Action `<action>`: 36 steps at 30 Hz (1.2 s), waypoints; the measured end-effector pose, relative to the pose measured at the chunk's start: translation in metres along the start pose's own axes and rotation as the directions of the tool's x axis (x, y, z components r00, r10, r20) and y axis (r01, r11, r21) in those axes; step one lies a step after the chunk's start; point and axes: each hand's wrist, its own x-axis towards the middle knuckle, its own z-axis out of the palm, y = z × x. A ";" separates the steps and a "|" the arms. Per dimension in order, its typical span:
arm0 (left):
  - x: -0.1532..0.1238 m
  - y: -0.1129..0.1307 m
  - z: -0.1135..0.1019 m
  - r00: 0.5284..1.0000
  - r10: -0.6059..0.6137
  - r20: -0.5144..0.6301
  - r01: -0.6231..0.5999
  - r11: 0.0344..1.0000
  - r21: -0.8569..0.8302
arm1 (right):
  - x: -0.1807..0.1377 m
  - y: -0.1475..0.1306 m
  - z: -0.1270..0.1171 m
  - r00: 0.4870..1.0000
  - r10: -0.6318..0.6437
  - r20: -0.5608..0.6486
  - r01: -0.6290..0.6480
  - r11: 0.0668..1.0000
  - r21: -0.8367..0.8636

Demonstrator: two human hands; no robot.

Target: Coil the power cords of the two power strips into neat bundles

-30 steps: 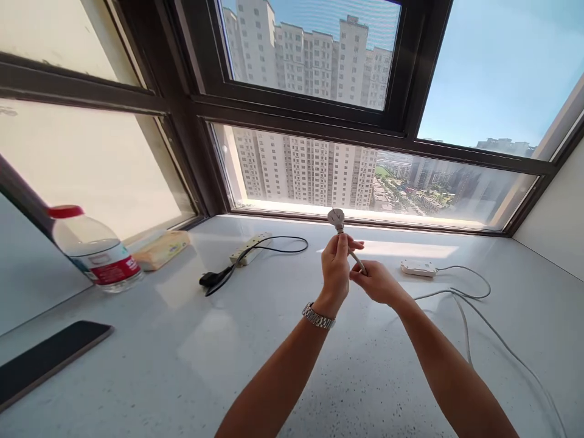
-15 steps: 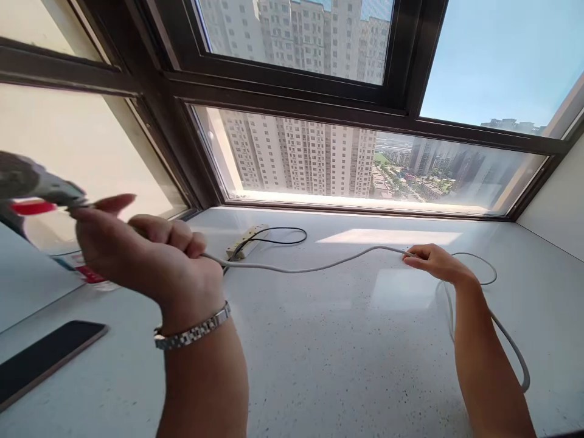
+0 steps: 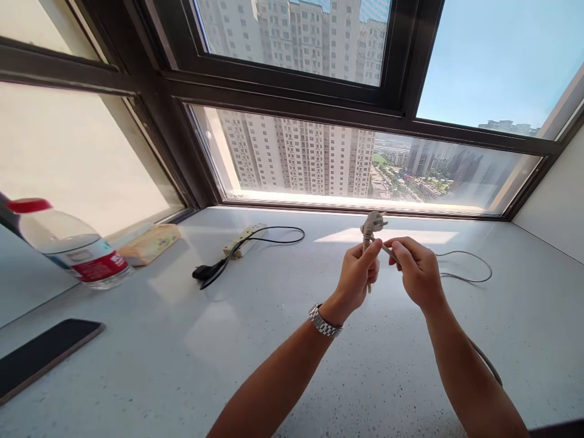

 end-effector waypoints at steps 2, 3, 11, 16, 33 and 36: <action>0.001 -0.009 0.001 0.999 -0.037 -0.020 0.036 0.998 -0.054 | -0.002 0.002 0.020 0.999 -0.033 -0.010 0.033 0.999 0.015; 0.002 -0.011 0.000 0.998 -0.038 -0.041 0.035 0.997 -0.066 | -0.004 0.003 0.030 0.999 -0.050 -0.010 0.050 0.999 0.014; 0.021 0.022 -0.028 0.950 0.184 -0.253 -0.181 0.983 0.036 | -0.009 0.014 0.044 0.978 0.130 0.162 -0.138 0.990 0.037; 0.014 0.094 -0.080 0.949 0.166 -0.268 -0.223 0.954 -0.199 | 0.006 0.037 0.027 0.465 0.143 0.874 -0.344 0.939 0.030; -0.012 0.108 -0.080 0.989 -0.033 0.146 -0.011 0.957 0.289 | 0.051 0.114 -0.009 0.673 0.651 0.352 -0.733 0.522 0.435; 0.002 0.067 -0.050 0.972 -0.073 0.222 -0.037 0.889 0.456 | 0.049 0.079 0.004 0.718 0.625 0.306 -0.551 0.241 0.799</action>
